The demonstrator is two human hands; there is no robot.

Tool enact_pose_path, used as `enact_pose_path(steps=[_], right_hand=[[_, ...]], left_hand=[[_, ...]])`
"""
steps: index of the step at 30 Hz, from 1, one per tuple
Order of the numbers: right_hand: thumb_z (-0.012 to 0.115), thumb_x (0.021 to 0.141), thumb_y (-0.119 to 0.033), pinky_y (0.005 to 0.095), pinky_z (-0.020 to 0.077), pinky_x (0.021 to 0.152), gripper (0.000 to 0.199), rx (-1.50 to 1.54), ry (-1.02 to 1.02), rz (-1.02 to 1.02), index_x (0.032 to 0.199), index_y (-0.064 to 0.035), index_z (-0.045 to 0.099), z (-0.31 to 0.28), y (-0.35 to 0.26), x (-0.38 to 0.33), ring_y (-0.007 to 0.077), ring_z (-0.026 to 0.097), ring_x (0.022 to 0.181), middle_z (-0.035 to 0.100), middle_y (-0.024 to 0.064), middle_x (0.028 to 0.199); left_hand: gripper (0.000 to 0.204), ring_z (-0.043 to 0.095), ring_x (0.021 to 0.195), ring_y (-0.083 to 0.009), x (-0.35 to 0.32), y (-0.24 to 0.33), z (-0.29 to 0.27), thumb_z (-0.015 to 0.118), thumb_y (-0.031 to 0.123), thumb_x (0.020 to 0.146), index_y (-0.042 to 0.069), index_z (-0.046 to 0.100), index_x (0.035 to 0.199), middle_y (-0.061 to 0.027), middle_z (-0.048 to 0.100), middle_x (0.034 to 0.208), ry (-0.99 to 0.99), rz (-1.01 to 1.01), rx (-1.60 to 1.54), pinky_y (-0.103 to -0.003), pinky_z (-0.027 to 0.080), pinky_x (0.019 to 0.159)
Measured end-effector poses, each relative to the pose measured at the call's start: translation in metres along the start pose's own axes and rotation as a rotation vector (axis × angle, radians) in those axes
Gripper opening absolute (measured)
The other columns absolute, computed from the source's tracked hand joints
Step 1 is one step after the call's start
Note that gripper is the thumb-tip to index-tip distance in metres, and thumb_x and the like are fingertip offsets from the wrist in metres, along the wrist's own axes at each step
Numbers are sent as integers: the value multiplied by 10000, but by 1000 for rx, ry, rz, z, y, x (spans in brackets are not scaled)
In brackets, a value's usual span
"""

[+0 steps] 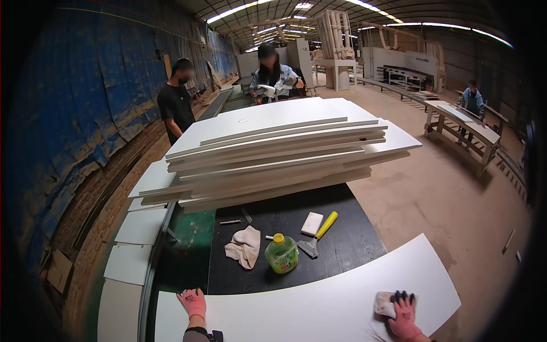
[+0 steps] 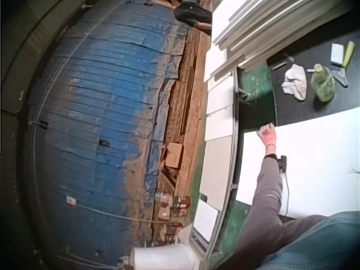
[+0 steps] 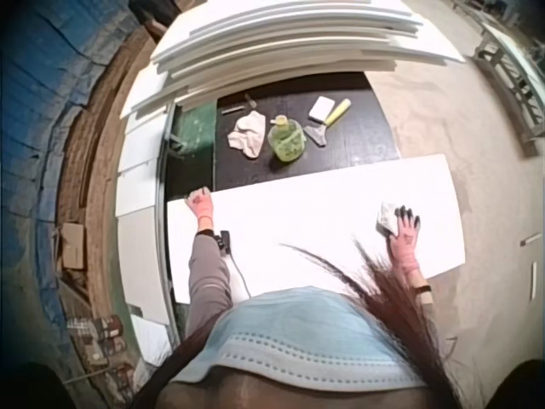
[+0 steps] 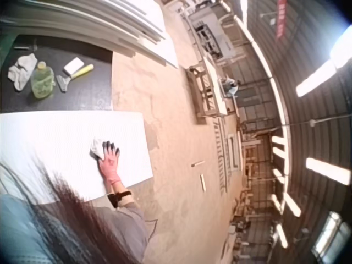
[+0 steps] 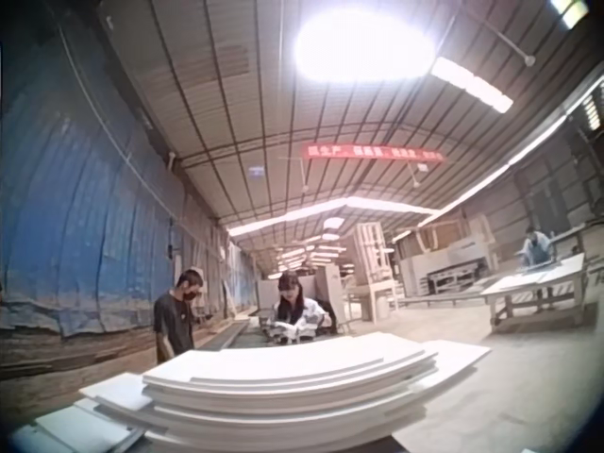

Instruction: Cleaning white furniture panels using a cleaning solution and a cloth.

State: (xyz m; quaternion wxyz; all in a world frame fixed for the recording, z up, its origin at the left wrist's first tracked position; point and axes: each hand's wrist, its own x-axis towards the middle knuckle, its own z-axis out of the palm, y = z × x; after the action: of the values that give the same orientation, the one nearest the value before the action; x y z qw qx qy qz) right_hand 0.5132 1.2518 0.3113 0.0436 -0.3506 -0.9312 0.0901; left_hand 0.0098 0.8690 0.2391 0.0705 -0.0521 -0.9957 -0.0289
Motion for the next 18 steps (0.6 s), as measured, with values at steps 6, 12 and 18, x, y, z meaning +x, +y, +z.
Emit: enact_pose_path(steps=[6,12,18], right_hand=[[662,641,-252,492,127,1098,673,-42,195,76,1248,-39,463,41,62,103,334,293,1284,389,157,1341],[633,730,-307,468,125,1102,677,-88,208,388,1318,-70,397,35,124,179,282,283,1299,347,90,1392],[554,801,-367,459,125,1102,609,-66,181,507,1313,-69,410,20,133,214,260,262,1319,343,77,1405]], left_hand=[[353,470,1063,-217,2,-4,11,385,306,898,94,667,899,-45,620,956,53,23,-5,-504,146,1078],[330,475,1052,-213,1,-6,11,405,288,887,77,658,874,-44,622,956,41,20,-39,-502,150,1071],[321,458,1063,-228,-2,-2,2,397,274,892,78,651,890,-47,612,961,0,-8,-33,-517,147,1072]])
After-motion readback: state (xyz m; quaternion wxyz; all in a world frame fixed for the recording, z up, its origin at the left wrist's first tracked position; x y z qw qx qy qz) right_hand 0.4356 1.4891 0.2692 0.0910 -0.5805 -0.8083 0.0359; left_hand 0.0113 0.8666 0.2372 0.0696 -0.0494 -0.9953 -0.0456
